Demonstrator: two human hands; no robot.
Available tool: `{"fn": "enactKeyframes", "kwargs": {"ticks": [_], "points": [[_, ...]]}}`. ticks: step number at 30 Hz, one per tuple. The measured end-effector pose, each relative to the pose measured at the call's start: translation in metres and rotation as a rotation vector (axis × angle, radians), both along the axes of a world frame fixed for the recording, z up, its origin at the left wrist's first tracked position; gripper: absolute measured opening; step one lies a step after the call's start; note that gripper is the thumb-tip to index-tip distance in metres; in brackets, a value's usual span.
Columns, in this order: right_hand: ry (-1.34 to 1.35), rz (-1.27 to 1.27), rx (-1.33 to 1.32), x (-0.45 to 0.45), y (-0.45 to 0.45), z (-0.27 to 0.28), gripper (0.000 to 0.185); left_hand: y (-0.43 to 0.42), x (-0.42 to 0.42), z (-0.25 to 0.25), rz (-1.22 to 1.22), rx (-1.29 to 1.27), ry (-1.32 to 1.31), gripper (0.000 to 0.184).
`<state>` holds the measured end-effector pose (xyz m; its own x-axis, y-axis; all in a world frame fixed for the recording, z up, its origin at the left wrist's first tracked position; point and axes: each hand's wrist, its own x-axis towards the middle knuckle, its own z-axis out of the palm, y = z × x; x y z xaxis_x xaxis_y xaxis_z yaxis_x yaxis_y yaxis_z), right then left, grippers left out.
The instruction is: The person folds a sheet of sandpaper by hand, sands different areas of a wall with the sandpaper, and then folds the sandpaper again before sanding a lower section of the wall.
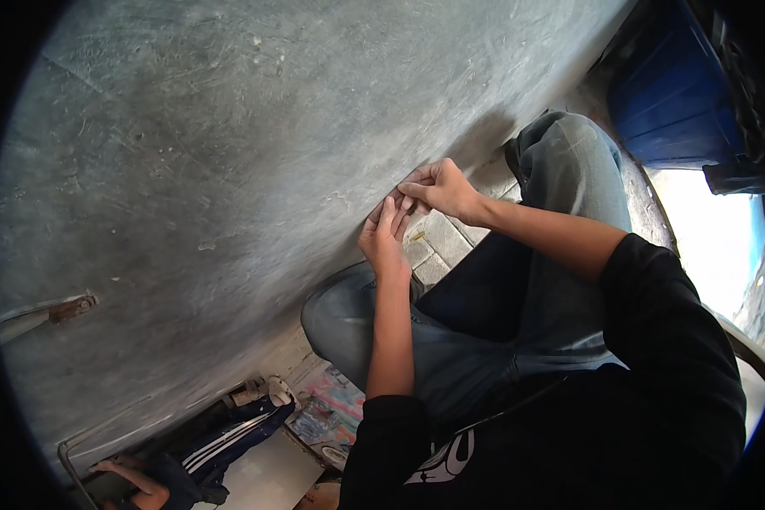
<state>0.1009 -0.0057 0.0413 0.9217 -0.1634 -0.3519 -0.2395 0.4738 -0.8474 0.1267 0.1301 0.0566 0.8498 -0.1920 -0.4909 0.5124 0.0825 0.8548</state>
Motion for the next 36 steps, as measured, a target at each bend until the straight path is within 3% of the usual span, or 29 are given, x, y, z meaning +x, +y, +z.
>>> {"fn": "enactKeyframes", "kwargs": {"ticks": [2, 6, 12, 16, 22, 25, 30, 33, 36], "points": [[-0.063, 0.084, -0.210, -0.002, -0.006, 0.011, 0.016, -0.001, 0.001, 0.003, -0.001, -0.026, -0.002, 0.033], [-0.023, 0.064, -0.159, 0.000, -0.003, 0.004, 0.015, -0.001, 0.001, 0.001, -0.025, -0.002, 0.047, 0.035], [-0.186, 0.025, -0.195, 0.000, -0.004, 0.010, 0.014, 0.001, 0.003, 0.000, -0.015, -0.058, 0.053, 0.036], [-0.006, 0.059, -0.189, -0.003, -0.004, 0.015, 0.015, 0.000, 0.001, 0.001, -0.060, 0.022, 0.034, 0.036], [-0.151, 0.030, -0.259, 0.001, -0.003, 0.006, 0.014, 0.002, 0.002, 0.007, -0.069, 0.033, 0.116, 0.037], [0.051, 0.082, -0.246, 0.003, -0.002, 0.002, 0.014, -0.001, 0.000, 0.001, -0.026, 0.046, 0.142, 0.037], [-0.225, 0.027, -0.228, 0.002, -0.002, 0.004, 0.014, 0.004, 0.004, 0.006, -0.037, -0.004, 0.084, 0.034], [-0.027, 0.071, -0.272, 0.003, 0.001, -0.003, 0.016, 0.001, 0.001, -0.001, 0.015, 0.038, 0.113, 0.030], [-0.088, 0.037, -0.388, 0.000, 0.003, 0.005, 0.015, 0.001, 0.001, -0.001, 0.041, -0.007, 0.106, 0.027]]}}
